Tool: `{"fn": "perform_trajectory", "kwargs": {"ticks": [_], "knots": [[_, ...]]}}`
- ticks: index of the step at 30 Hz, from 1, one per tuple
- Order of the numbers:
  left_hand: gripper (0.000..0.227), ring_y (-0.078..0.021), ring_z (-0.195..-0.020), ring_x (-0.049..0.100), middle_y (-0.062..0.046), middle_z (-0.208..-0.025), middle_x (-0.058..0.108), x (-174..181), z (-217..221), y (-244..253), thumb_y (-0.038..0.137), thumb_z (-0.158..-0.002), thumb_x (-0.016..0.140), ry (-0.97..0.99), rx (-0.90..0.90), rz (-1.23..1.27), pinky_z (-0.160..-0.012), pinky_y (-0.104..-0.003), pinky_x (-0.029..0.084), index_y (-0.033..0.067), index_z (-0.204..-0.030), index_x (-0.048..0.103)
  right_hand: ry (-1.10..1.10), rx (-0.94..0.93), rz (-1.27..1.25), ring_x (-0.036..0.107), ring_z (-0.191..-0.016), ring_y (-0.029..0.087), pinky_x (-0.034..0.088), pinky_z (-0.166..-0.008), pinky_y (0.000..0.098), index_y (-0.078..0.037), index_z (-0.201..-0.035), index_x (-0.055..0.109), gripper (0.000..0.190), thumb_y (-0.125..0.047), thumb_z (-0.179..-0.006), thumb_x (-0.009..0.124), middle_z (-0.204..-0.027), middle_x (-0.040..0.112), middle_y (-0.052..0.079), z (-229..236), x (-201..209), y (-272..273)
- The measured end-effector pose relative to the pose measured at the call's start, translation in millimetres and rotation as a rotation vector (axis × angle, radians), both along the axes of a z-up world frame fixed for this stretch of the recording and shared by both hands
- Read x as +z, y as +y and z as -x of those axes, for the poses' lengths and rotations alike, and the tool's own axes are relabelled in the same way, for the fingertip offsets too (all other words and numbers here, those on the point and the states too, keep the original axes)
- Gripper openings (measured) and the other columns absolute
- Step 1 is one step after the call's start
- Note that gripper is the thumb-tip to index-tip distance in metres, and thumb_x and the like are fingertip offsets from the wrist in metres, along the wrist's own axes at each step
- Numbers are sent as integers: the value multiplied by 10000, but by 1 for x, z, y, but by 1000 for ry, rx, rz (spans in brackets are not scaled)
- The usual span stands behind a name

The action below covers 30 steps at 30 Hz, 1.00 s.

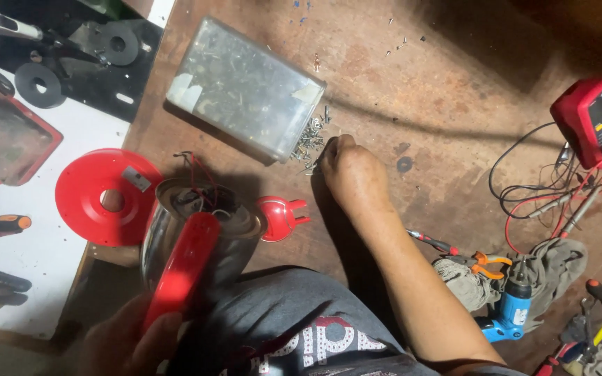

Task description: The person assembles a red electric kettle by attaching the handle to the stainless steel body. They select screws from a container, place them into the handle's mounting holes, and use a blue cordless drill to fasten the handle securely to the kettle.

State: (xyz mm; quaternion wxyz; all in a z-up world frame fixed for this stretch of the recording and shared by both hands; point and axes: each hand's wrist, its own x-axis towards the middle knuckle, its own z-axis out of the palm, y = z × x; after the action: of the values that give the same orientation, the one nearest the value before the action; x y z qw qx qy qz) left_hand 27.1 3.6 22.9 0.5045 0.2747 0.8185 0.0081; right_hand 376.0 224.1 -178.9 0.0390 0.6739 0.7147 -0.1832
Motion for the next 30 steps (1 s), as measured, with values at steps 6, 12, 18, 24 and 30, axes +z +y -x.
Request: {"fn": "perform_trajectory", "kwargs": {"ticks": [6,12,18,24,30], "knots": [[334,-136,-667,742,-6,-680,841,-15,6,-20,422,-988,811,-124,-8,-359,-672,-298,549,149,-986,1002,57,17,73,786,-801,533,600,-687,661,-167,-1155,726,230,-394,-1118,720,-903,839,189,-10,6,-3],[403,-131,-729,744,-14,-670,804,-6,1,-10,549,-919,809,6,-52,-94,-718,-336,565,177,-925,966,320,-136,211,809,-879,323,567,-806,475,-188,-1119,789,120,-300,-1131,747,-959,870,87,-33,32,0],[424,-179,-700,681,-38,-652,720,-1,-3,-5,506,-930,827,-62,45,-145,-677,-365,523,104,-897,956,290,-193,257,712,-695,253,537,-708,447,-226,-1129,792,82,-304,-1138,768,-772,772,35,-34,44,-3],[404,-185,-673,650,-51,-630,707,-2,-7,-9,454,-947,850,-97,92,-232,-661,-358,493,69,-874,950,291,-187,254,782,-809,265,565,-757,454,-224,-1136,818,98,-299,-1138,755,-886,849,36,-31,45,0],[385,-189,-649,632,-51,-627,699,0,-7,-8,439,-938,854,-75,103,-209,-634,-361,478,74,-896,971,211,-142,230,808,-867,381,568,-771,542,-276,-1181,801,137,-385,-1133,734,-853,846,84,-24,41,2]]}}
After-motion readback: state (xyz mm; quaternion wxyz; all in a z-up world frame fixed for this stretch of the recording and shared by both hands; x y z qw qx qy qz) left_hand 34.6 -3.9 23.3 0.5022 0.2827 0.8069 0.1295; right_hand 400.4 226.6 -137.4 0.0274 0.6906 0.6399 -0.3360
